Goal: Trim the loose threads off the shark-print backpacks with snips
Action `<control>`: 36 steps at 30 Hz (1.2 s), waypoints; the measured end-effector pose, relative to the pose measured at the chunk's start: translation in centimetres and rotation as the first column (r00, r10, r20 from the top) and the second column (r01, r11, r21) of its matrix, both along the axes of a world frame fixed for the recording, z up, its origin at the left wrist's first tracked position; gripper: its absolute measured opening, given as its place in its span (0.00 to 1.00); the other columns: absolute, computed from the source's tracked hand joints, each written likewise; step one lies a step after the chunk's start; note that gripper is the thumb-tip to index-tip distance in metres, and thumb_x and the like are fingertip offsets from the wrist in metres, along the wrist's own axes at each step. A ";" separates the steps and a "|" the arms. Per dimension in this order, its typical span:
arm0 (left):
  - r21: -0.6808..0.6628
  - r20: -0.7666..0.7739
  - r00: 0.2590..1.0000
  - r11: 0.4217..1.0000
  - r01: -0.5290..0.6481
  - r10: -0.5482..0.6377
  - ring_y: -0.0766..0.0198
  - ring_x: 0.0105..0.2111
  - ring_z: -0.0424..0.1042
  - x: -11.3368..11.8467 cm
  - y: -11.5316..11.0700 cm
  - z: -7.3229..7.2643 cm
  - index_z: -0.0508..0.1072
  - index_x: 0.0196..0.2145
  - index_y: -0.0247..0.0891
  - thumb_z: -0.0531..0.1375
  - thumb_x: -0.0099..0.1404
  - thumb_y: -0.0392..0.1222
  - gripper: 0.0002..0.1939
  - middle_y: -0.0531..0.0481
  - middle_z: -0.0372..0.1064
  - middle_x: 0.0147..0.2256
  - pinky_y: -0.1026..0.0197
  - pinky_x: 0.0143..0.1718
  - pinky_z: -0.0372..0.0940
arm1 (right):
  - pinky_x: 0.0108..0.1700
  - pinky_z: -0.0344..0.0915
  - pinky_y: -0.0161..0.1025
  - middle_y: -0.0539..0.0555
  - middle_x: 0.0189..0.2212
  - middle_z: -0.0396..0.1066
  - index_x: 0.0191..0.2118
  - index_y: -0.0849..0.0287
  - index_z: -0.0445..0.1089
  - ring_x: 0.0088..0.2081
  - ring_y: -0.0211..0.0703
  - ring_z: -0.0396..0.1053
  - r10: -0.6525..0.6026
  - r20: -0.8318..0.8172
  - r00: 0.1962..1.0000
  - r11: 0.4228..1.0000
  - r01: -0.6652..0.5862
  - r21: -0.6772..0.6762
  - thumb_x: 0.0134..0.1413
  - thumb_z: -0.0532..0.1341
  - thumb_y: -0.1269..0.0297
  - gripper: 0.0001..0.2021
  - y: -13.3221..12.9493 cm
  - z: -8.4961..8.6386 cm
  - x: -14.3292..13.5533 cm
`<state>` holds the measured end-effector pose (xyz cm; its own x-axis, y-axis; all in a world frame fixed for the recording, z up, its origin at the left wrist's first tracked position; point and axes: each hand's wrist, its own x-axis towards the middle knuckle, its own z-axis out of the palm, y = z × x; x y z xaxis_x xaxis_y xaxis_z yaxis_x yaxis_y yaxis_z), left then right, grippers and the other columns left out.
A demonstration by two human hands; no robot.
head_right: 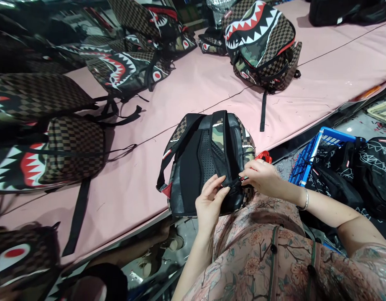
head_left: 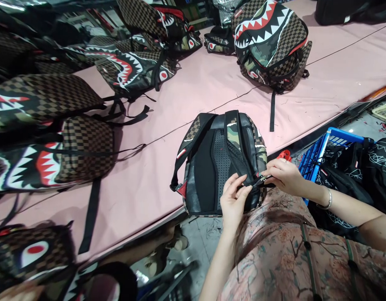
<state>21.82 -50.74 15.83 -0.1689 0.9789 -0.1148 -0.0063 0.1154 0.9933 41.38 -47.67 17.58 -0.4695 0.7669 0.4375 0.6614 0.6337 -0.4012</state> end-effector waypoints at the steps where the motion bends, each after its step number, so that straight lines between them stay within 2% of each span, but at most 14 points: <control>1: 0.026 -0.049 0.999 1.000 0.005 -0.004 0.60 0.43 0.67 0.0 0.0 0.1 0.77 0.34 0.40 0.67 0.46 0.44 0.15 0.45 0.64 0.46 0.62 0.40 0.65 | 0.36 0.57 0.35 0.54 0.33 0.66 0.36 0.56 0.70 0.34 0.40 0.62 -0.007 0.012 1.000 1.000 0.007 0.000 0.59 0.51 0.56 0.14 -0.1 0.2 0.0; 5: 0.169 -0.251 0.967 0.986 0.008 0.035 0.61 0.40 0.68 -0.1 0.0 0.0 0.76 0.25 0.39 0.64 0.50 0.42 0.05 0.46 0.65 0.40 0.57 0.41 0.65 | 0.35 0.57 0.36 0.55 0.34 0.66 0.36 0.57 0.70 0.34 0.40 0.62 -0.044 0.035 0.998 0.999 0.045 -0.024 0.59 0.51 0.55 0.15 -0.3 0.6 0.2; 7: 0.222 -0.330 0.942 0.975 0.017 0.059 0.59 0.42 0.67 -0.1 -0.1 0.0 0.75 0.25 0.38 0.62 0.53 0.41 0.04 0.46 0.66 0.38 0.55 0.44 0.63 | 0.36 0.57 0.36 0.55 0.34 0.67 0.36 0.57 0.70 0.34 0.40 0.62 -0.044 0.018 0.999 0.998 0.044 -0.035 0.59 0.50 0.56 0.15 -0.3 0.6 0.2; 12: 0.211 -0.338 0.939 0.977 0.020 0.053 0.58 0.44 0.65 -0.1 -0.3 0.3 0.71 0.25 0.38 0.57 0.57 0.40 0.06 0.45 0.67 0.38 0.55 0.46 0.60 | 0.35 0.58 0.35 0.54 0.33 0.67 0.37 0.57 0.70 0.35 0.40 0.63 -0.002 -0.029 1.000 0.999 0.001 -0.036 0.58 0.52 0.55 0.14 0.0 -0.2 -0.7; 17: 0.120 -0.199 0.979 0.993 -0.019 0.043 0.58 0.43 0.66 -0.3 -0.2 -0.4 0.70 0.25 0.36 0.58 0.56 0.42 0.07 0.45 0.67 0.39 0.56 0.46 0.60 | 0.33 0.57 0.34 0.54 0.32 0.67 0.35 0.58 0.70 0.32 0.38 0.61 0.061 -0.009 0.998 0.998 -0.061 0.028 0.58 0.52 0.56 0.14 0.7 -0.5 -1.4; 22: -0.032 0.054 0.998 0.999 -0.035 0.037 0.61 0.39 0.68 -0.2 -0.2 -1.0 0.70 0.25 0.34 0.60 0.55 0.46 0.11 0.43 0.66 0.43 0.61 0.35 0.66 | 0.32 0.56 0.34 0.53 0.32 0.68 0.34 0.57 0.70 0.31 0.38 0.60 0.085 0.020 0.996 0.994 -0.086 0.065 0.58 0.54 0.58 0.12 0.9 -0.6 -1.5; 26: -0.126 0.273 0.957 0.990 -0.069 0.102 0.67 0.35 0.68 0.2 -0.1 -0.1 0.69 0.26 0.34 0.63 0.52 0.46 0.12 0.44 0.66 0.44 0.64 0.33 0.67 | 0.34 0.57 0.35 0.52 0.31 0.67 0.33 0.57 0.70 0.32 0.38 0.61 0.093 -0.086 0.992 0.994 -0.088 0.061 0.57 0.54 0.59 0.10 0.9 -1.1 -1.2; 30: -0.182 0.448 0.883 0.981 -0.062 0.139 0.68 0.33 0.69 0.4 0.2 0.8 0.67 0.26 0.34 0.63 0.52 0.48 0.14 0.47 0.68 0.40 0.66 0.31 0.67 | 0.36 0.59 0.36 0.54 0.32 0.67 0.35 0.58 0.69 0.35 0.40 0.64 0.055 -0.203 0.978 0.998 -0.058 -0.008 0.56 0.55 0.58 0.10 0.8 -1.4 -0.7; 33: -0.199 0.510 0.850 0.979 -0.029 0.129 0.69 0.32 0.68 0.5 0.4 0.8 0.66 0.25 0.35 0.63 0.52 0.49 0.15 0.49 0.68 0.35 0.67 0.29 0.66 | 0.35 0.59 0.36 0.53 0.30 0.66 0.34 0.58 0.70 0.34 0.40 0.64 0.053 -0.208 0.977 0.997 -0.062 -0.038 0.56 0.56 0.61 0.08 0.7 -1.5 -0.5; 36: -0.239 0.484 0.864 0.971 -0.026 0.142 0.72 0.28 0.67 0.5 0.8 0.4 0.69 0.31 0.36 0.64 0.50 0.49 0.15 0.53 0.67 0.30 0.70 0.26 0.64 | 0.38 0.60 0.37 0.53 0.30 0.67 0.35 0.58 0.69 0.35 0.40 0.64 0.000 -0.373 0.928 0.989 -0.055 -0.138 0.56 0.56 0.63 0.06 0.6 -1.8 -0.4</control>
<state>22.32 -49.92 16.27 -0.1131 0.9041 -0.4120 -0.5086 0.3035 0.8057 41.02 -47.08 15.74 -0.3166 0.8233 0.4711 0.4304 0.5672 -0.7021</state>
